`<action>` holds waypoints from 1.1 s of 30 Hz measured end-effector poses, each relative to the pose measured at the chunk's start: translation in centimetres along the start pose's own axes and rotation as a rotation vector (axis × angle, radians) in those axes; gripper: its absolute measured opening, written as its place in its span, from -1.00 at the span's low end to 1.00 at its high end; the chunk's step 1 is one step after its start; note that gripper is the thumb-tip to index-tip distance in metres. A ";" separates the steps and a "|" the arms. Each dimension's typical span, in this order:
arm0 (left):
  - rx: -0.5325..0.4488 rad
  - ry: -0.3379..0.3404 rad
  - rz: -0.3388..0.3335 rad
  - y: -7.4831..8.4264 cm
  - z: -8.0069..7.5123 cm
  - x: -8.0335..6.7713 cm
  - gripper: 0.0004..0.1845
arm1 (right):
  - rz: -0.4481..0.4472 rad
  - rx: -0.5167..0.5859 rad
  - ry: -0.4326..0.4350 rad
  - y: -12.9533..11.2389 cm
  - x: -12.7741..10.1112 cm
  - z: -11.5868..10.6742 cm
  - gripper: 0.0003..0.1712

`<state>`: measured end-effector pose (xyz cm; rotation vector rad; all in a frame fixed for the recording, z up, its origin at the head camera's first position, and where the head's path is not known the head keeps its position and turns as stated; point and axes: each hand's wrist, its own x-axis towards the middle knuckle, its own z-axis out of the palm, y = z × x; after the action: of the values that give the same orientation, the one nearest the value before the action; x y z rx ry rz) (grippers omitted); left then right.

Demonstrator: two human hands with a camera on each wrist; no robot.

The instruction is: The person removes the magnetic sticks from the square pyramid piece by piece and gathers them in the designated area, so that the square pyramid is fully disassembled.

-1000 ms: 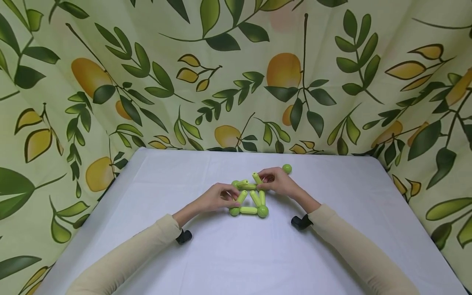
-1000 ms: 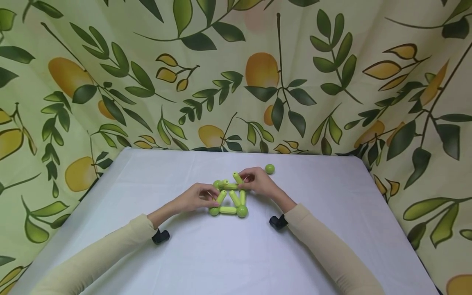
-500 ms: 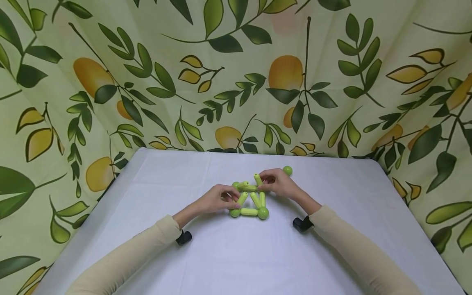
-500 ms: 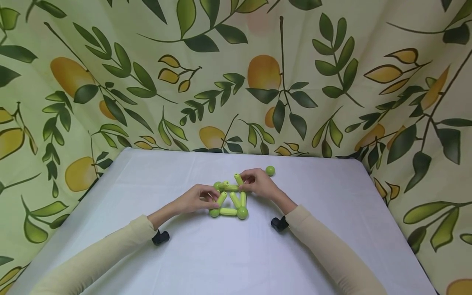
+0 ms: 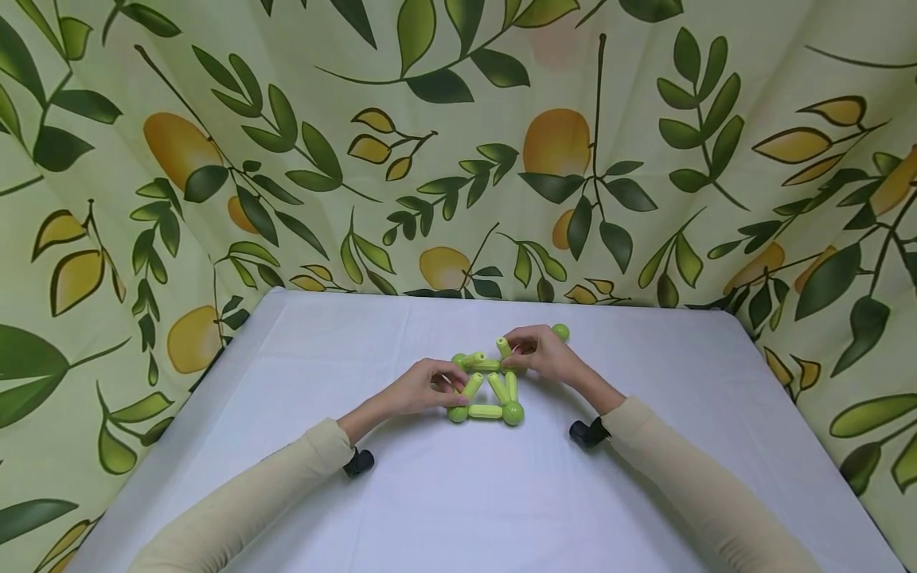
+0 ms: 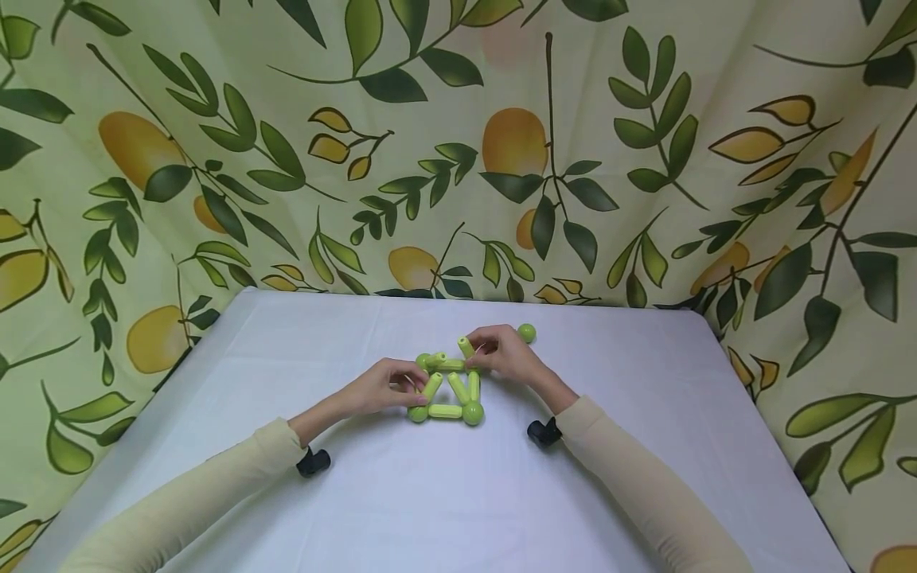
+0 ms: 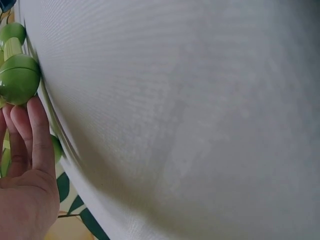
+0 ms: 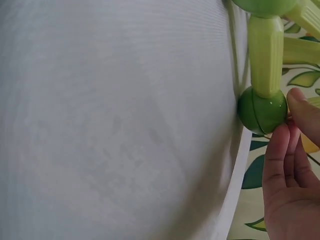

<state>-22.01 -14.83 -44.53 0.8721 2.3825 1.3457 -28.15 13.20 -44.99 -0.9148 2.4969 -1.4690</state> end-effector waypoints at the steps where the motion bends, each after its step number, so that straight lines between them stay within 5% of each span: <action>1: 0.001 0.000 0.001 0.0 0.0 0.0 -0.78 | -0.007 0.010 0.007 0.0 0.0 -0.1 -0.67; 14: 0.005 0.000 -0.018 0.2 0.0 -0.1 -0.78 | -0.009 0.026 0.054 -0.5 -0.8 -2.5 -0.59; 33: 0.037 0.001 0.013 -0.2 -0.1 0.1 -0.78 | 0.093 0.030 0.171 1.4 -5.1 -9.0 -0.58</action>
<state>-22.20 -14.89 -44.61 0.8984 2.4136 1.3104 -27.98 23.29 -42.43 -0.6845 2.5868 -1.6126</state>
